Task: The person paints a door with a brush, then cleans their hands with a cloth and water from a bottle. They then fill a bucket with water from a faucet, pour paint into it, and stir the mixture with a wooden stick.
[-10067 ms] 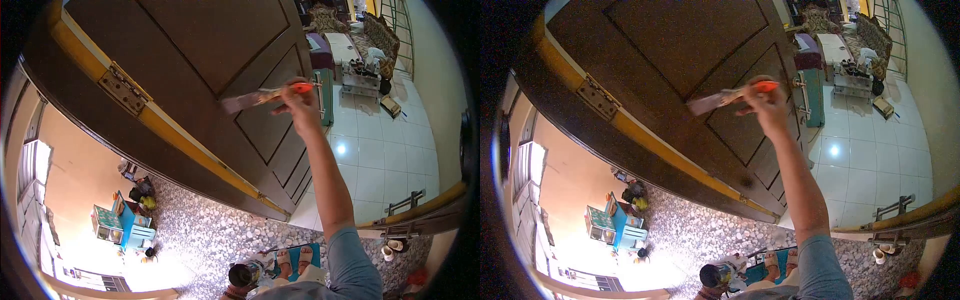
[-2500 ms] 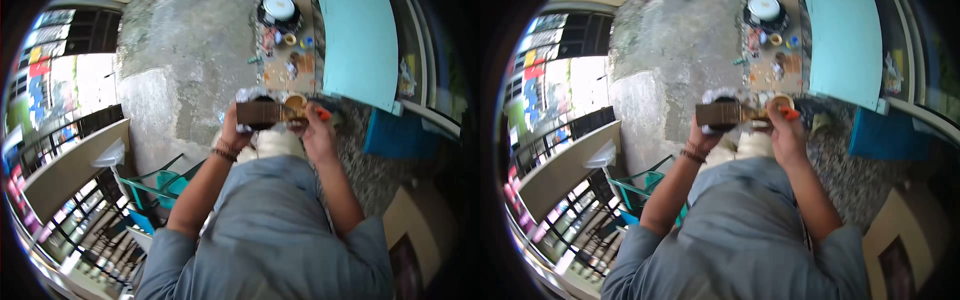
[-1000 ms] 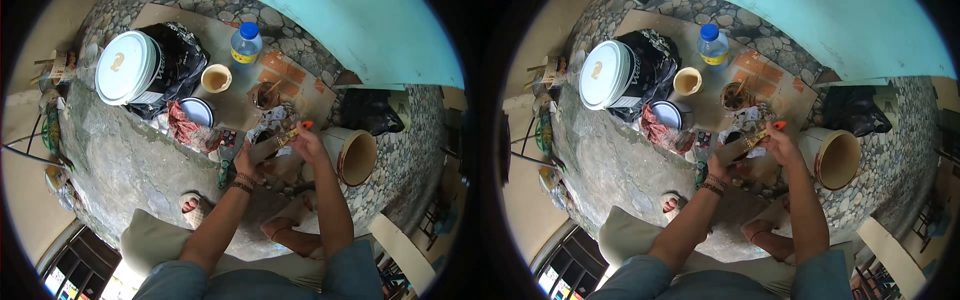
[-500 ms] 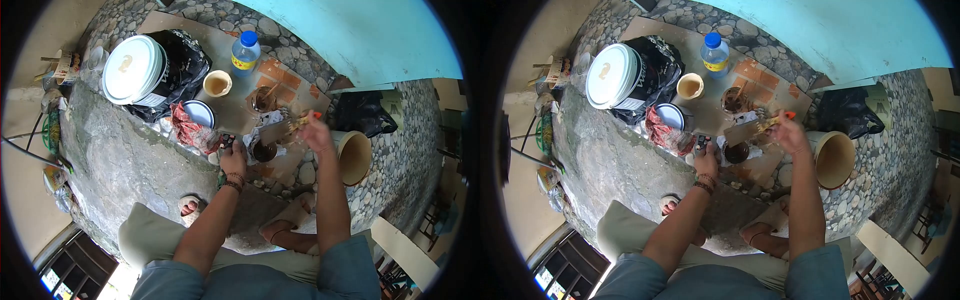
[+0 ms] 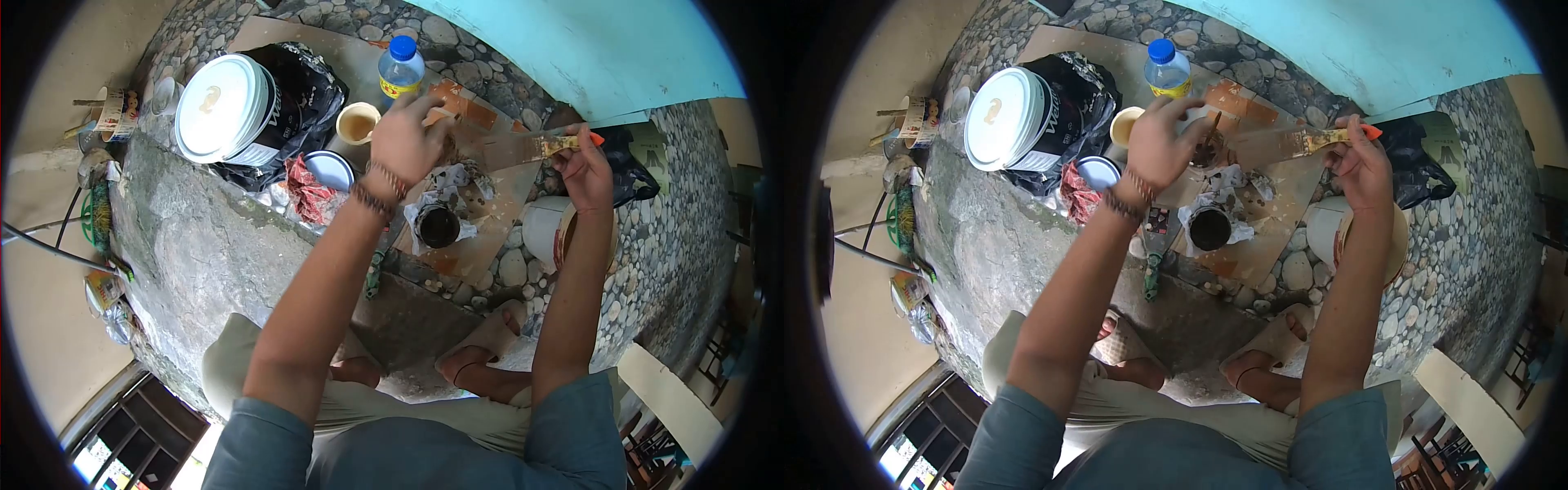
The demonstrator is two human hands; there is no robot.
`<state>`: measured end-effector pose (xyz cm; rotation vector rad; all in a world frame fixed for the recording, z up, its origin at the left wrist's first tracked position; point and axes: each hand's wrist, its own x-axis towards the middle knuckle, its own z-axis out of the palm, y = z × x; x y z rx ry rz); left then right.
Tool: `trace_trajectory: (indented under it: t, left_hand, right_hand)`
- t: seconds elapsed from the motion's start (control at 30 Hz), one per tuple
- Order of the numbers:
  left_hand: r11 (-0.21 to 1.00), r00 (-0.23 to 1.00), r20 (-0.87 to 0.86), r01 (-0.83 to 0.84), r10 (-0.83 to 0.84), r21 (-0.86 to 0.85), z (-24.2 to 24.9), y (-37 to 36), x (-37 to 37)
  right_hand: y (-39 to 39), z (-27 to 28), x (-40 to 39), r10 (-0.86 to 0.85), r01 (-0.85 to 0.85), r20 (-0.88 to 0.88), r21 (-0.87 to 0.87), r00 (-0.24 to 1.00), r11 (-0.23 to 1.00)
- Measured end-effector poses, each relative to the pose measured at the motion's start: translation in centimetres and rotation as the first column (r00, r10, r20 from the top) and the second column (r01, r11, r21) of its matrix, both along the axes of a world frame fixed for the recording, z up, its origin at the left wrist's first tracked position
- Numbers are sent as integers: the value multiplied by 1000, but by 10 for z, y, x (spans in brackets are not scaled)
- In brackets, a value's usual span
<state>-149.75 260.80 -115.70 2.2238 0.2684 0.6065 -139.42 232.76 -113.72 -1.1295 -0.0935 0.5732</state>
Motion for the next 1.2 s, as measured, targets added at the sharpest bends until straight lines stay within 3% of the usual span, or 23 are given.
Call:
trace_trajectory:
  t: [0.07, 0.2, 0.37, 0.57, 0.63, 0.8, 0.87, 0.93, 1.0, 1.2]
  left_hand:
    - [979, 975, -97, 203, -198, 38, 2, 2, 17]
    - [930, 919, -296, 322, -262, 177, -3, 5, 31]
    - [938, 933, -201, 326, -298, 119, -2, 11, 26]
    - [964, 968, -103, 238, -227, 118, 29, 19, 3]
    - [967, 974, -84, 220, -211, 128, 29, 22, -3]
    - [985, 984, -104, 155, -146, 78, 24, 27, -11]
    - [987, 985, -104, 146, -139, 67, 22, 27, -13]
    - [988, 986, -104, 140, -134, 56, 20, 28, -15]
    - [992, 989, -95, 119, -114, 45, 17, 27, -16]
    - [996, 990, -113, 85, -83, 14, 18, 26, -20]
  right_hand:
    - [0, 7, -3, -41, 42, 7, -88, 999, 995]
    - [5, 13, -12, -142, 139, -8, -151, 990, 979]
    - [12, 19, -20, -151, 153, 20, -166, 988, 974]
    - [61, 37, -30, -311, 342, 145, -336, 939, 878]
    - [80, 43, -36, -254, 351, 257, -473, 932, 808]
    - [121, 47, -50, -130, 411, 442, -631, 888, 659]
    - [131, 48, -54, -7, 480, 553, -716, 833, 507]
    - [140, 47, -55, 2, 500, 583, -698, 812, 512]
    - [149, 49, -58, 72, 610, 687, -684, 723, 399]
    - [163, 53, -65, 104, 627, 705, -680, 701, 380]
